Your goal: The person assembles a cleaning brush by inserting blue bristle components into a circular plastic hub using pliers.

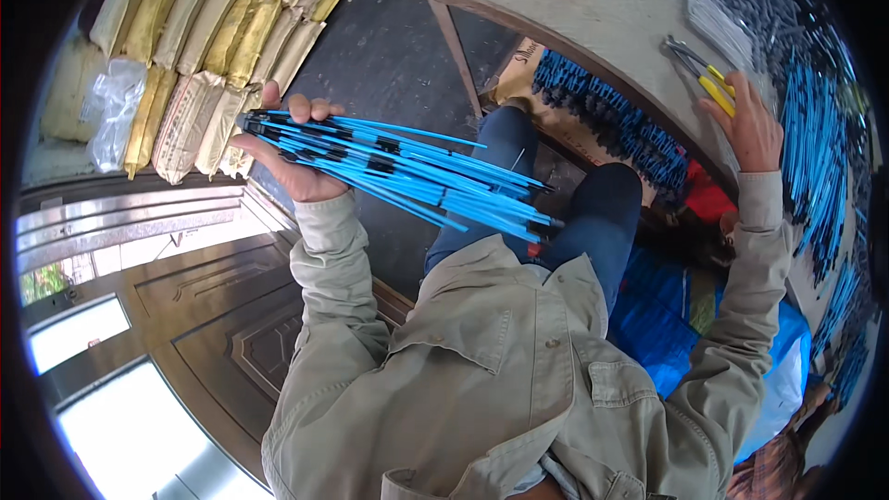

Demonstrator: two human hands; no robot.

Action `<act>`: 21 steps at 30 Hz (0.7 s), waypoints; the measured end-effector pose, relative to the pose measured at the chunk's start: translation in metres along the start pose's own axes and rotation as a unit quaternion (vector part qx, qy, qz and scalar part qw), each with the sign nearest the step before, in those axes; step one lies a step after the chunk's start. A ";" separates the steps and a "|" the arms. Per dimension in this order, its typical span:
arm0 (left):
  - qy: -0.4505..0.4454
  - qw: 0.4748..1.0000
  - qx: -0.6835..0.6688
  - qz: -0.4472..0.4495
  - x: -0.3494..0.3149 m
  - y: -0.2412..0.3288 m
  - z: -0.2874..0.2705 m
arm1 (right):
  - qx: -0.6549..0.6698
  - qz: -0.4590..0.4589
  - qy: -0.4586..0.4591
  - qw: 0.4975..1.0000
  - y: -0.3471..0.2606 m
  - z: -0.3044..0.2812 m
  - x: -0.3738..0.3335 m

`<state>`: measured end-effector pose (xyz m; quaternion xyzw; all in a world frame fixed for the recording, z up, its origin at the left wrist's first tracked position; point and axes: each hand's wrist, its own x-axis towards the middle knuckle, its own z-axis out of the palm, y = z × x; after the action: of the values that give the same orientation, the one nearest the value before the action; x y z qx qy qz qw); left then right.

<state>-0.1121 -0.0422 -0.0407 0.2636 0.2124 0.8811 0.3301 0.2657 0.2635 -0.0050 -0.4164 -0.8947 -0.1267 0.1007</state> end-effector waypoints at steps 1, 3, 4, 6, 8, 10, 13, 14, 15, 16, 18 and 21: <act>0.009 0.996 -0.086 0.002 -0.002 0.003 -0.008 | 0.004 -0.008 0.003 1.000 -0.005 0.005 0.003; 0.013 0.987 -0.160 -0.031 -0.007 -0.005 -0.030 | 0.033 -0.076 0.095 0.992 -0.012 0.011 0.001; 0.014 0.969 -0.235 -0.071 -0.011 -0.011 -0.041 | 0.046 -0.105 0.138 0.984 -0.018 0.009 -0.003; 0.051 0.955 -0.270 -0.111 -0.026 -0.035 -0.060 | 0.254 -0.194 0.131 0.938 -0.074 0.015 -0.016; 0.089 0.934 -0.307 -0.157 -0.044 -0.068 -0.073 | 0.424 -0.271 0.017 0.864 -0.134 0.009 -0.031; 0.163 0.945 -0.229 -0.169 -0.062 -0.105 -0.081 | 0.573 -0.279 0.044 0.769 -0.182 0.017 -0.046; 0.262 0.918 -0.210 -0.209 -0.091 -0.139 -0.088 | 0.644 -0.283 0.073 0.707 -0.214 0.018 -0.052; 0.261 0.919 -0.209 -0.207 -0.100 -0.145 -0.099 | 0.643 -0.302 0.087 0.699 -0.218 0.011 -0.052; 0.231 0.871 -0.337 -0.275 -0.108 -0.151 -0.111 | 0.643 -0.305 0.089 0.697 -0.218 0.005 -0.053; 0.194 0.798 -0.458 -0.340 -0.114 -0.157 -0.115 | 0.652 -0.299 0.063 0.694 -0.216 -0.002 -0.055; 0.158 0.765 -0.527 -0.335 -0.114 -0.160 -0.058 | 0.669 -0.286 0.010 0.686 -0.210 -0.012 -0.060; 0.083 0.688 -0.654 -0.305 -0.113 -0.149 -0.007 | 0.669 -0.271 0.035 0.691 -0.204 -0.030 -0.057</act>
<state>0.0269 -0.0187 -0.1644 -0.1725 -0.3219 0.6660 0.6504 0.1469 0.0861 -0.0218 0.0263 -0.8124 0.4690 0.3455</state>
